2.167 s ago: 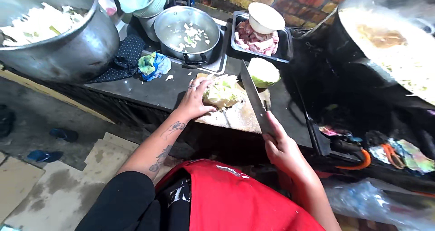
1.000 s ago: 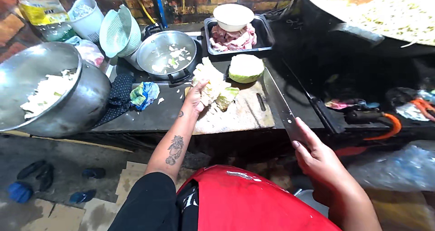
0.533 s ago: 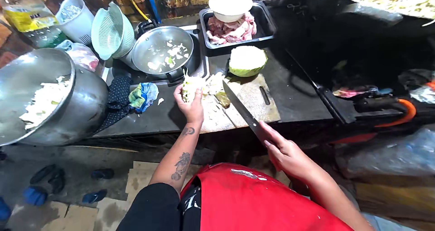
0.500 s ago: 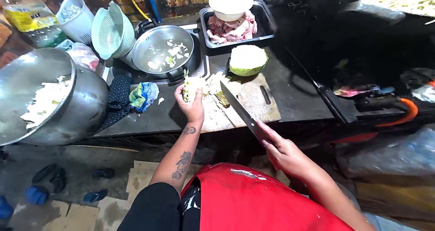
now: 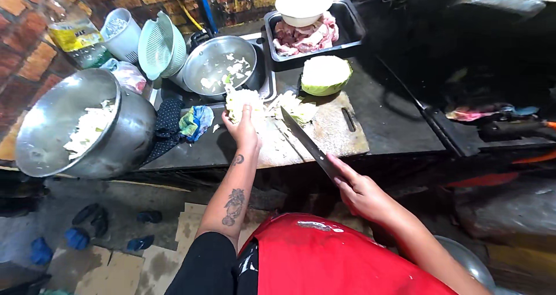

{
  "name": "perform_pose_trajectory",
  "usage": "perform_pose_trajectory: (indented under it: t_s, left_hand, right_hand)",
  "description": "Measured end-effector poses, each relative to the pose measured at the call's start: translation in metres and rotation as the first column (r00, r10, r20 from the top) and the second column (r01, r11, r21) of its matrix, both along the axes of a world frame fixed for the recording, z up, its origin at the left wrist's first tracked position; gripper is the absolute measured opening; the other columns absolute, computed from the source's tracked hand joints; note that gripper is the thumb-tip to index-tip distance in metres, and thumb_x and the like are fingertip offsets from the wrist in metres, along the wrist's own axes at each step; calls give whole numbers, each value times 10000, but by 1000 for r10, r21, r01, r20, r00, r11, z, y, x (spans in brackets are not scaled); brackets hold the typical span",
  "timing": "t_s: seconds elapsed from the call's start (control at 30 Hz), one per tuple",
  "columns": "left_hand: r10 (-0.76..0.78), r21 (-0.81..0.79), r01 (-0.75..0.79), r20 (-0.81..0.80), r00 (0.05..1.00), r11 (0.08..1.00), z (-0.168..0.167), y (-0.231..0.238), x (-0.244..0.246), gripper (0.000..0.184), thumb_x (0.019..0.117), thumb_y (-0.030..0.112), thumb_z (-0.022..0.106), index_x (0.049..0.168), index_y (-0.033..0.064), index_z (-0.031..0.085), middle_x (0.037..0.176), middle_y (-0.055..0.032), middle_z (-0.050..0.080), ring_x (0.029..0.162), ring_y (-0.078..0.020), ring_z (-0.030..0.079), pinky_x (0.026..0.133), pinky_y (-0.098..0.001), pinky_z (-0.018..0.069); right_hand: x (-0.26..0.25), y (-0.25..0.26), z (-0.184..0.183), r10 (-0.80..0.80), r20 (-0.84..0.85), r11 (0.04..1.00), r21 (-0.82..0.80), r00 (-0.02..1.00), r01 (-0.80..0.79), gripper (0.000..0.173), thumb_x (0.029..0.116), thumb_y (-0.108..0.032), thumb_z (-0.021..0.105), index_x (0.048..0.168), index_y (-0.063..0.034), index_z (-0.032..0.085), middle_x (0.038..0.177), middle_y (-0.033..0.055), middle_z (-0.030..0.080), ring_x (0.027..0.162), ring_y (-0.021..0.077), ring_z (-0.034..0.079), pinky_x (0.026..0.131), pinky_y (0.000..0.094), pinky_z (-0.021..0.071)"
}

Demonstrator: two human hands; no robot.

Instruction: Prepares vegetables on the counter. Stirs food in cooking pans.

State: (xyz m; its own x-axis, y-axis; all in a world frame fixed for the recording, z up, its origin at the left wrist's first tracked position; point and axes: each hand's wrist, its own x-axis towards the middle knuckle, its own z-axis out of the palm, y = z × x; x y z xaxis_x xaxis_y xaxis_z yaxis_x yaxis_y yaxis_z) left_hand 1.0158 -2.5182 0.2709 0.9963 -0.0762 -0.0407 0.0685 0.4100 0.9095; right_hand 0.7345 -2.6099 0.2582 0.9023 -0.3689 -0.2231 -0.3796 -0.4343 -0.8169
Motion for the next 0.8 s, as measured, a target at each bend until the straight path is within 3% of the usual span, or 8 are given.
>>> perform_pose_trajectory:
  t_s: [0.13,0.23,0.3,0.37,0.43,0.57,0.7,0.8]
  left_hand:
    - [-40,-26,40,-2,999,999,25,-10,51,765,983,212,704,1552,91,207,1355,-197,552,1176,-272,631,947,-467,579]
    - [-93,13,94,-58,994,996,41,-21,108,783,978,249,708,1566,74,222,1407,-195,537,1220,-267,609,968,-450,565]
    - [-125,91,133,-88,988,987,44,-28,151,736,979,285,709,1541,54,292,1388,-198,562,1205,-271,624,962,-456,570]
    - [-141,229,160,-99,985,960,40,-33,189,795,955,325,744,1557,76,288,1432,-190,548,1259,-278,605,1002,-485,553]
    - [-129,339,164,-123,984,927,33,-35,215,873,933,257,776,1586,86,223,1507,-203,473,1341,-309,532,1049,-520,509]
    - [-85,380,156,-197,977,911,27,-38,239,858,935,142,748,1591,75,198,1500,-225,460,1330,-327,524,1018,-517,516]
    - [-108,441,107,-22,994,891,23,-41,246,687,985,141,668,1575,75,323,1510,-207,473,1333,-309,526,1038,-505,496]
    - [-108,446,10,193,975,895,22,-43,252,407,993,99,625,1375,-9,532,1266,-187,628,1135,-240,625,960,-407,526]
  right_hand:
    - [-8,-3,0,-38,26,999,-11,999,38,583,1074,-181,408,1641,-201,276,730,69,618,480,126,537,487,344,522]
    - [-15,-4,0,-89,69,995,-39,994,92,586,1063,-184,419,1636,-191,296,718,67,618,478,120,532,483,347,515]
    - [-19,-4,1,-123,84,991,-43,989,127,592,1057,-187,419,1636,-201,298,696,63,611,467,122,528,467,352,508]
    - [-24,-4,0,-155,94,986,-45,983,160,599,1052,-191,420,1638,-218,298,695,66,620,462,127,529,465,360,509]
    - [-29,-5,-2,-183,100,981,-51,978,189,609,1046,-195,416,1641,-226,289,704,74,631,454,132,533,456,369,513]
    - [-36,-8,-4,-252,93,963,-75,963,259,617,1041,-194,413,1644,-216,283,729,81,644,441,127,518,441,368,504]
    - [-36,-11,-5,-270,118,955,-97,956,282,603,1043,-200,419,1635,-182,306,727,81,652,441,122,524,441,357,509]
    - [-27,-15,-1,-245,127,961,-98,961,258,602,1044,-199,417,1635,-190,306,801,89,676,461,120,531,453,351,511]
